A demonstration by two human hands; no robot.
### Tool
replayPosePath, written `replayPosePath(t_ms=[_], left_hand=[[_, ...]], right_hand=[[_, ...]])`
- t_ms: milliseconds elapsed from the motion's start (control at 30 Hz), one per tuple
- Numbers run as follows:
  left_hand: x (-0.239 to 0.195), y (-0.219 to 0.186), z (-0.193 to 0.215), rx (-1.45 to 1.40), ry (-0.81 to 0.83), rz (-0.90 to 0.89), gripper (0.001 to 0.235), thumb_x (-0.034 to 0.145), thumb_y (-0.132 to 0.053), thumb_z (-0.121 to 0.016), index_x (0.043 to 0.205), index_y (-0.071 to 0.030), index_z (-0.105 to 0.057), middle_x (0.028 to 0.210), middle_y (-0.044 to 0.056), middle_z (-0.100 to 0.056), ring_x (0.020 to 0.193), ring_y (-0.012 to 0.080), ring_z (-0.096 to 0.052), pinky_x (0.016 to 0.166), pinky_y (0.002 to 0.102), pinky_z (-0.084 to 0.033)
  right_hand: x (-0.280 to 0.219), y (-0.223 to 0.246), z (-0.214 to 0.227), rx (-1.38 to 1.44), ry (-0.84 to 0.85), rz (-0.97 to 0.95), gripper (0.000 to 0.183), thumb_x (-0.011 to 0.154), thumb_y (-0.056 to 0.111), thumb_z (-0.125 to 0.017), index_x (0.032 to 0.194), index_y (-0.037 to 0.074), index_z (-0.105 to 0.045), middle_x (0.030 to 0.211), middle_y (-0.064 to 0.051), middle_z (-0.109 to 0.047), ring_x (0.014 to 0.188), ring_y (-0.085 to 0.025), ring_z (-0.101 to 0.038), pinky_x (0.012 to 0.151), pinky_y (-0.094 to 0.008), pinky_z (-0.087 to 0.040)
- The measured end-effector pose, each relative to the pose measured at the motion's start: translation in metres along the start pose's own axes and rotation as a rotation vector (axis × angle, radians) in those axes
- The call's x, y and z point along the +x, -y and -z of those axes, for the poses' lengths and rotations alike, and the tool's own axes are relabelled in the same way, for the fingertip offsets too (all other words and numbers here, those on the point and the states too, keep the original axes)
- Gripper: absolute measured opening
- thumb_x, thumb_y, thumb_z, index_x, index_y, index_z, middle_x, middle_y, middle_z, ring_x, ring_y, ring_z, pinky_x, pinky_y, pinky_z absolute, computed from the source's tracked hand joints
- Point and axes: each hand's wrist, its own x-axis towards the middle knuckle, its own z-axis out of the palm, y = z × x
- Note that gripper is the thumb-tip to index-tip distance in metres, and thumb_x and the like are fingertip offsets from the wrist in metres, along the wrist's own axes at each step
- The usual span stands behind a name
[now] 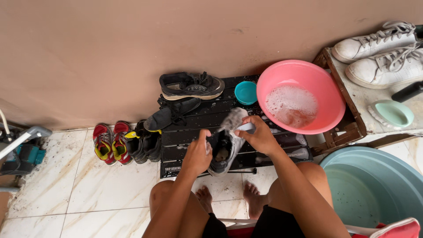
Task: The person scrubs a black sneaker with a brush and soapy water, focusing on the sole and sides. They repeatedly dip the brush into a pink basin of soapy water and continue scrubbing the shoe while sitting on the floor.
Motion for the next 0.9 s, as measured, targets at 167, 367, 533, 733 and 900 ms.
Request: replayPosePath(t_ms=[167,367,533,733,900], left_hand=[[-0.005,-0.004,0.002,0.125,-0.116,0.059,0.035,0.111,-0.015,-0.052,0.144,-0.02,-0.044,0.116,0.027,-0.071,0.099,0.0569,-0.078,0.086,0.065,-0.066],[-0.007,-0.001,0.002,0.186,-0.134,-0.345,0.036,0.105,-0.044,-0.076,0.11,-0.009,-0.074,0.143,0.016,-0.06,0.142,0.0467,-0.061,0.1,0.057,-0.067],[0.001,0.009,0.006,0.083,0.067,-0.321,0.023,0.107,-0.015,-0.071,0.116,0.005,-0.076,0.149,0.025,-0.058,0.153,0.0552,-0.049,0.111,0.066,-0.061],[0.012,0.031,0.013,-0.169,0.126,-0.288,0.023,0.106,-0.008,-0.069,0.121,0.009,-0.073,0.148,0.025,-0.062,0.146,0.0592,-0.055,0.113,0.076,-0.055],[0.005,0.039,0.011,-0.301,0.154,-0.279,0.026,0.1,-0.006,-0.073,0.119,0.009,-0.077,0.15,0.028,-0.066,0.148,0.0609,-0.053,0.119,0.075,-0.047]], right_hand=[[-0.001,-0.007,-0.014,-0.047,0.022,-0.008,0.045,0.081,0.03,-0.103,0.113,0.009,-0.079,0.141,-0.018,-0.073,0.14,-0.042,-0.067,0.117,-0.049,-0.049],[0.0,-0.016,-0.037,0.012,0.061,0.038,0.043,0.082,0.027,-0.101,0.109,0.007,-0.074,0.14,-0.021,-0.07,0.137,-0.044,-0.066,0.116,-0.051,-0.048],[-0.019,0.018,-0.038,0.121,0.336,0.231,0.042,0.075,0.022,-0.103,0.098,0.008,-0.071,0.137,-0.015,-0.073,0.127,-0.037,-0.068,0.113,-0.047,-0.047],[-0.017,0.006,-0.065,0.085,0.165,0.419,0.034,0.077,0.011,-0.1,0.094,0.014,-0.071,0.133,-0.017,-0.069,0.126,-0.043,-0.063,0.106,-0.048,-0.046],[-0.009,-0.01,-0.068,0.056,0.059,0.265,0.032,0.088,0.018,-0.097,0.104,0.009,-0.07,0.138,-0.021,-0.062,0.13,-0.046,-0.057,0.106,-0.05,-0.043]])
